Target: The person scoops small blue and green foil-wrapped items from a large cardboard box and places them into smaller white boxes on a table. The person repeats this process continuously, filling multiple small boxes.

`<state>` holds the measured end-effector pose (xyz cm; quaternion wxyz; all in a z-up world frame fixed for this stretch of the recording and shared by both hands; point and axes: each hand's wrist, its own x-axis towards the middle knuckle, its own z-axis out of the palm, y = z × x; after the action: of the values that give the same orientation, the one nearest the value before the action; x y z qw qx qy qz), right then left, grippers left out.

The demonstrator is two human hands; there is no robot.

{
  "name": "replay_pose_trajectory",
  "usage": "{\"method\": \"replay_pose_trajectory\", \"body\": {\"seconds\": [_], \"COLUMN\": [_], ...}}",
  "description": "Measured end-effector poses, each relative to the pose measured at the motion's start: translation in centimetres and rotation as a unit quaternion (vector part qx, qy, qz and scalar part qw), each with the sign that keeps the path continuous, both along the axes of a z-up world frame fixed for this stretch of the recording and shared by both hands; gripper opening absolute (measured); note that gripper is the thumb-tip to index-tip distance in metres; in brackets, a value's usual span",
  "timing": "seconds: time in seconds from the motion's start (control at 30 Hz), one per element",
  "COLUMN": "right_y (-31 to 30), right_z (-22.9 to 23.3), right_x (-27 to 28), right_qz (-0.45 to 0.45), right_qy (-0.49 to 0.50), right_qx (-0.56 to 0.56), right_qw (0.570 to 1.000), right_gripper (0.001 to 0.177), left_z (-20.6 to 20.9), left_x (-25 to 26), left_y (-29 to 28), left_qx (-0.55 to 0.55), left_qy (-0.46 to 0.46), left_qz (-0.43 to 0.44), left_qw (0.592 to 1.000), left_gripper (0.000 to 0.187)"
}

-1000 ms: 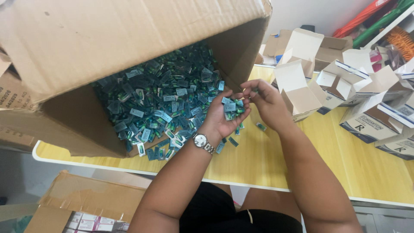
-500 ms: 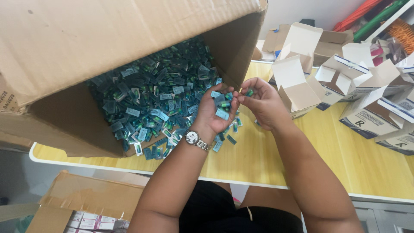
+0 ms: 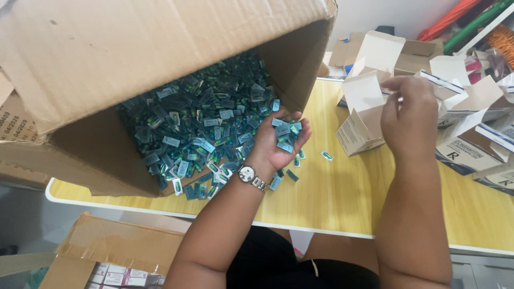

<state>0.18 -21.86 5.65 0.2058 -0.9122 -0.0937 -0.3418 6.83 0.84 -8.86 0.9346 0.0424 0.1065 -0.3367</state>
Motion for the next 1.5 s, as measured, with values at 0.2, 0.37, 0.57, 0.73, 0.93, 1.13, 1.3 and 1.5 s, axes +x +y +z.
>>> {"method": "replay_pose_trajectory", "body": {"seconds": [0.2, 0.37, 0.57, 0.73, 0.93, 1.13, 1.3, 1.5], "right_y": [-1.1, -1.7, 0.3, 3.0, 5.2, 6.3, 7.8, 8.3], "right_z": [0.2, 1.2, 0.4, -0.1, -0.1, -2.5, -6.1, -4.9], "right_x": [-0.3, -0.9, -0.1, -0.1, -1.9, -2.0, -1.2, -0.6], "right_qz": [0.004, -0.055, -0.078, -0.091, -0.049, -0.028, -0.041, -0.033], "right_qy": [0.076, 0.332, 0.361, 0.221, 0.325, 0.377, 0.355, 0.315], "right_qx": [0.047, 0.069, -0.018, -0.088, -0.03, -0.244, -0.331, -0.284], "right_qw": [0.996, 0.939, 0.929, 0.967, 0.944, 0.893, 0.873, 0.905], "right_gripper": [0.03, 0.028, 0.042, 0.043, 0.034, 0.032, 0.014, 0.017], "left_z": [-0.3, -0.6, -0.7, -0.7, -0.4, 0.4, 1.0, 0.5], "left_x": [-0.1, 0.1, 0.2, 0.2, 0.2, -0.1, -0.4, 0.0], "left_y": [-0.2, -0.2, -0.5, -0.2, 0.1, 0.1, 0.2, -0.1], "left_qx": [-0.02, -0.017, -0.009, -0.014, -0.031, -0.019, -0.016, -0.046], "left_qy": [-0.018, -0.025, -0.031, -0.035, -0.042, -0.032, -0.016, 0.006], "left_qz": [-0.002, 0.004, 0.002, 0.01, 0.036, 0.074, 0.072, 0.075], "left_qw": [1.0, 1.0, 0.999, 0.999, 0.998, 0.997, 0.997, 0.996], "left_gripper": [0.034, 0.033, 0.034, 0.035, 0.04, 0.043, 0.046, 0.046]}}
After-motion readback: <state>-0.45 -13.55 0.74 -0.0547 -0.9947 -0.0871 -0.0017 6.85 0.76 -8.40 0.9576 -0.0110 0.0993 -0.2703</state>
